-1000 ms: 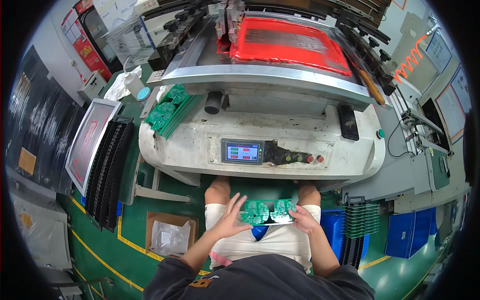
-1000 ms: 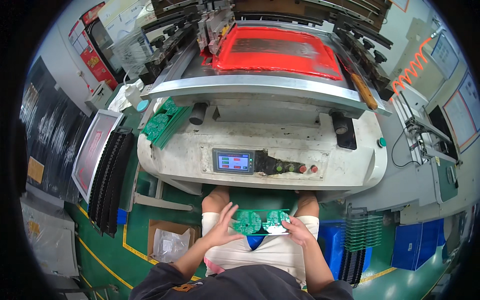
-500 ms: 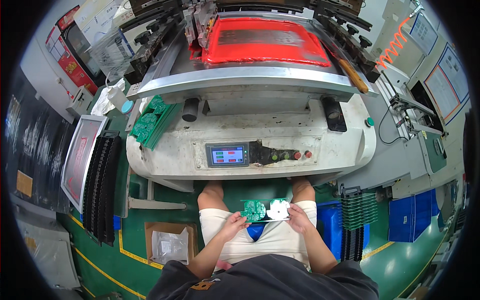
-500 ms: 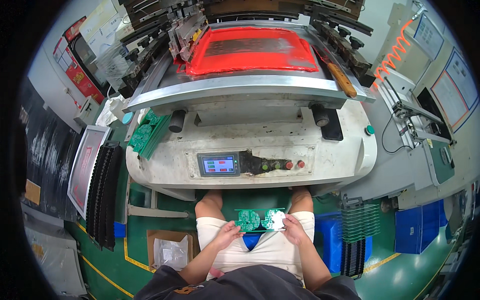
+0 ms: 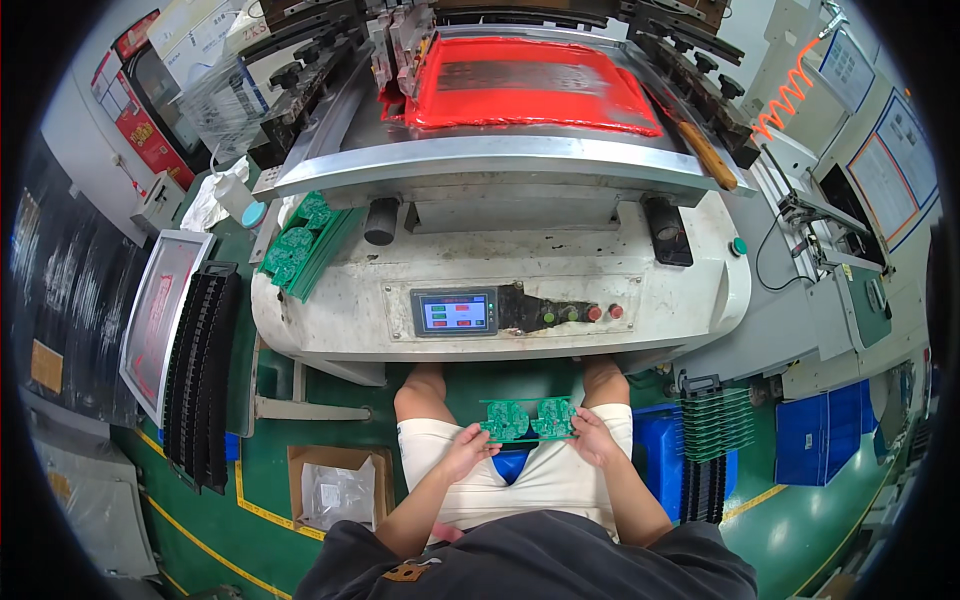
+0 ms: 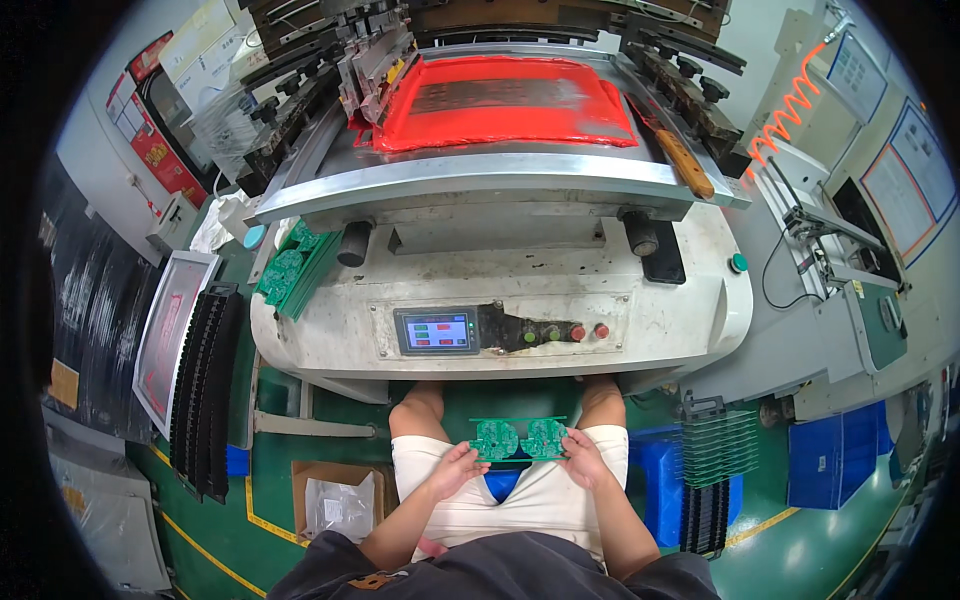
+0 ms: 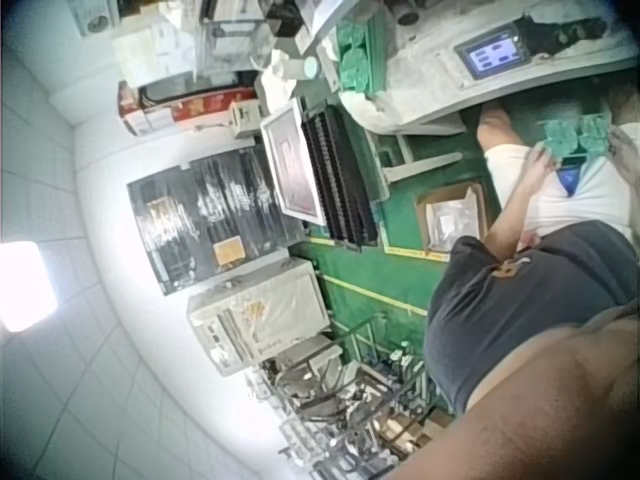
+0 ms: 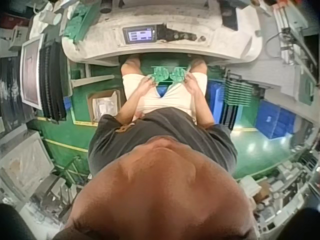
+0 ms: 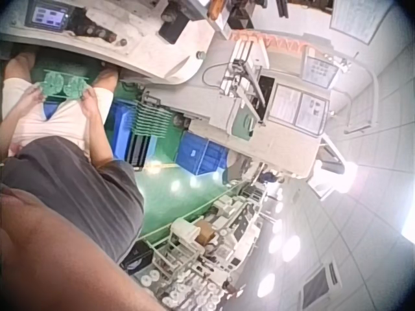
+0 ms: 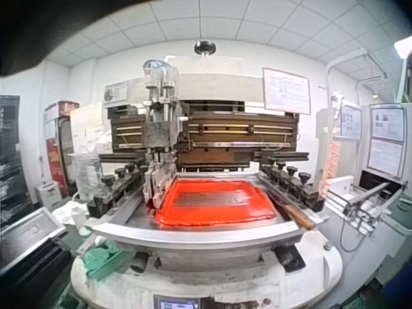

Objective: Handling and placing printed circuit boards into a manufacturing machine and inspecting them.

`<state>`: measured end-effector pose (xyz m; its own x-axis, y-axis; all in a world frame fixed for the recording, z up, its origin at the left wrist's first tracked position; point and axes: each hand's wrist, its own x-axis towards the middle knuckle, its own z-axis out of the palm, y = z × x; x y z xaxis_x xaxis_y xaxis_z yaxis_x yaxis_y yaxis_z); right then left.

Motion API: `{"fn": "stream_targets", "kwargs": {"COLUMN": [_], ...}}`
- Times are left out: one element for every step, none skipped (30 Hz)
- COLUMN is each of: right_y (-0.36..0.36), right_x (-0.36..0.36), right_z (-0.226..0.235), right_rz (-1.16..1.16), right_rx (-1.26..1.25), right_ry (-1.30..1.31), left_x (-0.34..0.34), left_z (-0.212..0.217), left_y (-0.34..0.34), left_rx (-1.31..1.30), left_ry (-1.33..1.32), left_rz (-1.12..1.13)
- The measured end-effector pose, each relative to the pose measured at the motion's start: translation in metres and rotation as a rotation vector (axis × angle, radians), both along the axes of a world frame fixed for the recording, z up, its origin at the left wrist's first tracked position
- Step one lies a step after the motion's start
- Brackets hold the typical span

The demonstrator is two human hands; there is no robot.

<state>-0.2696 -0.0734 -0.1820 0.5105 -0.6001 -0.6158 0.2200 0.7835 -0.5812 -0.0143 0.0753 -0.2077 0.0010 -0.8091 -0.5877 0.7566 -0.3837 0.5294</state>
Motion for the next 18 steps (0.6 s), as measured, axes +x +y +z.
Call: {"fn": "stream_targets", "kwargs": {"right_y": [0.0001, 0.0003, 0.0002, 0.0002, 0.0002, 0.0004, 0.0008, 0.0011, 0.0013, 0.0014, 0.0016, 0.0017, 0.0023, 0.0027, 0.0027, 0.0027, 0.0029, 0.0033], "right_x": [0.0002, 0.0004, 0.0007, 0.001, 0.0013, 0.0015, 0.0017, 0.0025, 0.0031, 0.0034, 0.0035, 0.0037, 0.0045, 0.0053, 0.0066, 0.0078, 0.0087, 0.0087], "right_z": [0.0002, 0.0, 0.0001, 0.0003, 0.0005, 0.0007, 0.0008, 0.002, 0.0028, 0.0024, 0.0008, -0.0006, -0.0007, -0.0008, -0.0011, -0.0014, -0.0016, -0.0019], "right_rz": [0.001, 0.0, -0.001, -0.003, -0.004, -0.003, 0.001, 0.005, 0.008, 0.009, 0.01, 0.01, 0.011, 0.01, 0.004, -0.001, -0.007, -0.008], "right_rx": [-0.002, -0.003, 0.0, 0.004, 0.007, 0.007, 0.003, -0.001, -0.005, -0.005, -0.01, -0.013, -0.017, -0.017, -0.016, -0.015, -0.015, -0.015], "right_ry": [0.002, 0.004, 0.004, 0.005, 0.006, 0.009, 0.003, -0.003, -0.009, -0.007, 0.004, 0.015, 0.025, 0.026, 0.033, 0.041, 0.048, 0.05], "left_x": [0.0002, 0.0005, 0.0006, 0.0009, 0.0013, 0.0016, 0.0017, 0.0019, 0.0021, 0.0022, 0.0024, 0.0026, 0.0032, 0.0037, 0.0042, 0.0048, 0.0054, 0.0058], "left_z": [-0.0025, -0.0037, -0.0042, -0.0047, -0.0053, -0.0059, -0.0065, -0.0065, -0.0064, -0.0064, -0.0064, -0.0064, -0.0059, -0.0054, -0.005, -0.0047, -0.0044, -0.0041], "left_y": [0.0003, 0.0004, 0.0004, 0.0006, 0.001, 0.0016, 0.0022, 0.0021, 0.002, 0.0019, 0.0019, 0.0021, 0.0027, 0.0031, 0.0033, 0.0031, 0.0026, 0.0023], "left_rx": [-0.001, -0.002, -0.003, -0.004, -0.007, -0.009, -0.011, -0.012, -0.005, 0.003, 0.011, 0.011, 0.009, 0.007, 0.006, 0.006, 0.006, 0.005], "left_ry": [0.0, 0.001, 0.001, 0.004, 0.005, 0.006, 0.008, 0.01, 0.012, 0.014, 0.016, 0.018, 0.025, 0.031, 0.038, 0.04, 0.036, 0.033], "left_rz": [-0.004, -0.008, -0.01, -0.009, -0.01, -0.011, -0.012, -0.011, -0.011, -0.011, -0.011, -0.011, -0.011, -0.011, -0.011, -0.012, -0.014, -0.016]}}
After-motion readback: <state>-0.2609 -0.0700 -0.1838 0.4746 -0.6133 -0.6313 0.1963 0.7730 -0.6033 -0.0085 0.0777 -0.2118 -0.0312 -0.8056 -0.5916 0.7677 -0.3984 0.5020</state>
